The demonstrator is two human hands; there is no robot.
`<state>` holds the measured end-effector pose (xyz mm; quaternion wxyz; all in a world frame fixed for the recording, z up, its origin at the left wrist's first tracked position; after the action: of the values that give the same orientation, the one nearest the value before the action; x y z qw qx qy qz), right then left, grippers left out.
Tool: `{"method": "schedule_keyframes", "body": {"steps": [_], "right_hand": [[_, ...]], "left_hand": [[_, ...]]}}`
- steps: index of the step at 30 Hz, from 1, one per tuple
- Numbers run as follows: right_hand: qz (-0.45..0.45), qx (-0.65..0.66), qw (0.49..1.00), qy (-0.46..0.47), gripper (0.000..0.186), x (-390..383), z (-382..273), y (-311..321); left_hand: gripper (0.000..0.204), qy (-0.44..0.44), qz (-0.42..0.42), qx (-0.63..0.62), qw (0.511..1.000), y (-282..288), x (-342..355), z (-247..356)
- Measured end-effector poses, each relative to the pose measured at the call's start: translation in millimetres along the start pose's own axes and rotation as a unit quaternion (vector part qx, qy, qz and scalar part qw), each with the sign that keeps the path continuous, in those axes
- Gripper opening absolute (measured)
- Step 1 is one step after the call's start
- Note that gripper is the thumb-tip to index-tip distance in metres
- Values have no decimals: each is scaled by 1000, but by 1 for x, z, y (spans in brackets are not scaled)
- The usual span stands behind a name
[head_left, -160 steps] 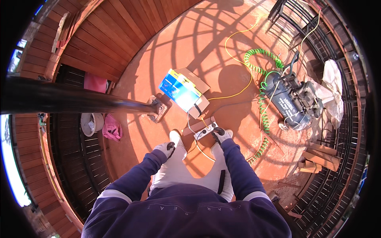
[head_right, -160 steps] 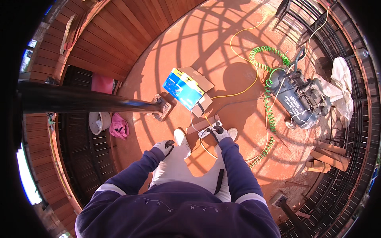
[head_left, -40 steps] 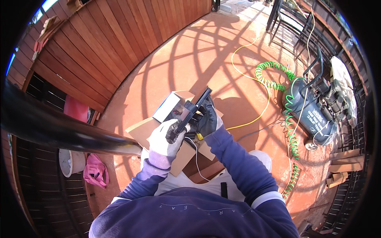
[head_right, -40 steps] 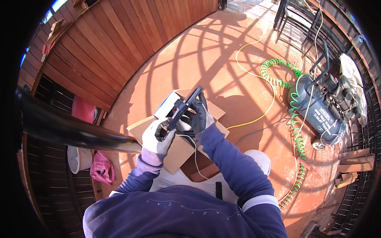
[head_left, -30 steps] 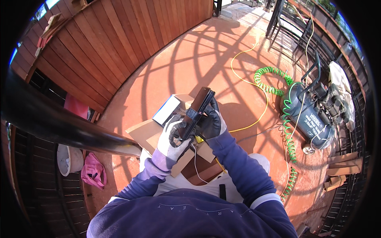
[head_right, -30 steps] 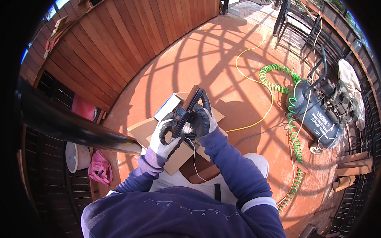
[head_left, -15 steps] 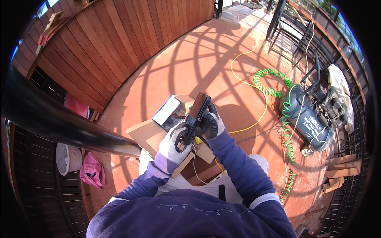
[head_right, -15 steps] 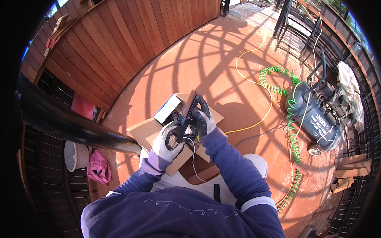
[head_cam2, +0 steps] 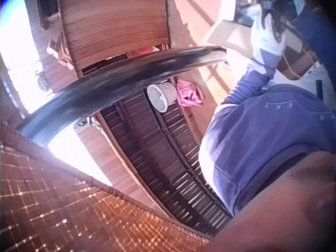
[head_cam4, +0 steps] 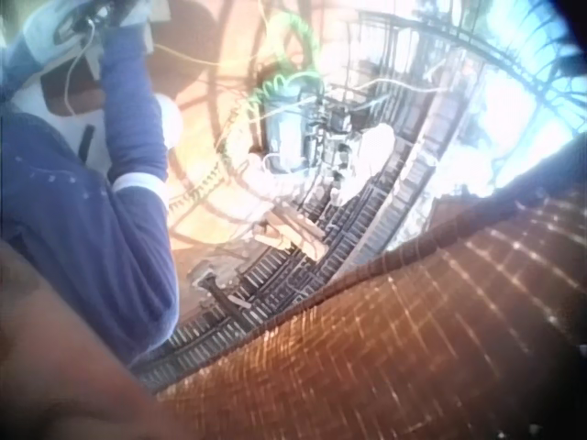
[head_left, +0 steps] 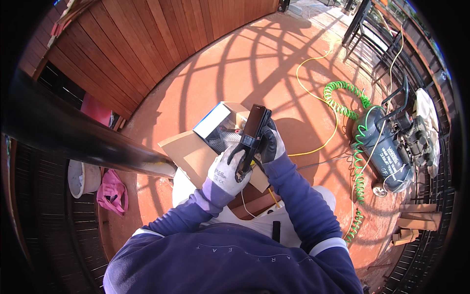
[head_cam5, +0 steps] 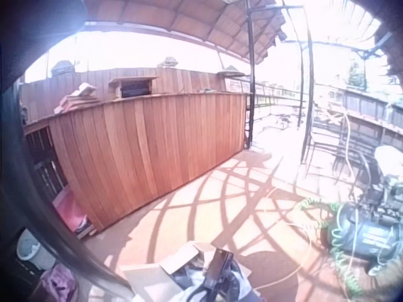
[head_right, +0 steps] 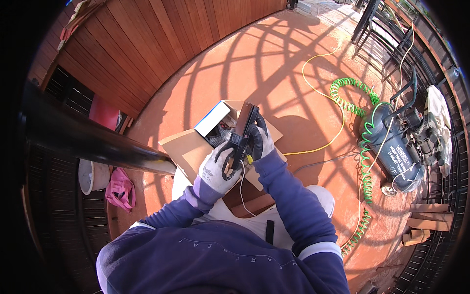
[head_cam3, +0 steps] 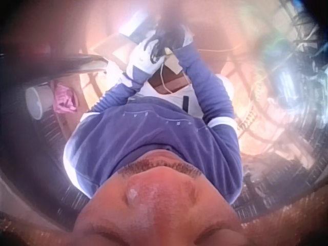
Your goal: The person uses a nail gun to secure wooden planks onto a curved wooden structure. They then retrieve a power planer from a box and use it to smooth the edges of the installed planks.
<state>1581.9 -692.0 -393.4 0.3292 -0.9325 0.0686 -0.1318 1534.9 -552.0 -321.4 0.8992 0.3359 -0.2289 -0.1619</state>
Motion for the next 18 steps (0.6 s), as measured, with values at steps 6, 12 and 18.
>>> {"method": "schedule_keyframes", "body": {"steps": [6,12,18], "right_hand": [[-1,-83,995,56,45,-1,-9,9],[13,-33,999,40,42,-1,-3,7],[20,-25,998,45,49,1,-1,9]], "left_hand": [[57,-1,-2,20,1000,-6,-3,1],[58,-4,-7,22,1000,-6,-1,-1],[58,-6,-8,11,1000,-7,1,-1]]}}
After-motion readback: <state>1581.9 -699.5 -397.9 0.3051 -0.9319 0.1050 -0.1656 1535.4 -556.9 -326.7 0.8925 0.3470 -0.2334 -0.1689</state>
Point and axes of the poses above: each hand's wrist, its own x-axis towards the middle knuckle, its own y-axis out of the back of the hand, z = x × y, the point moved 10 cm from there along x, towards the middle knuckle, and after that the axes turned 10 degrees about y, right-handed, at the moved point
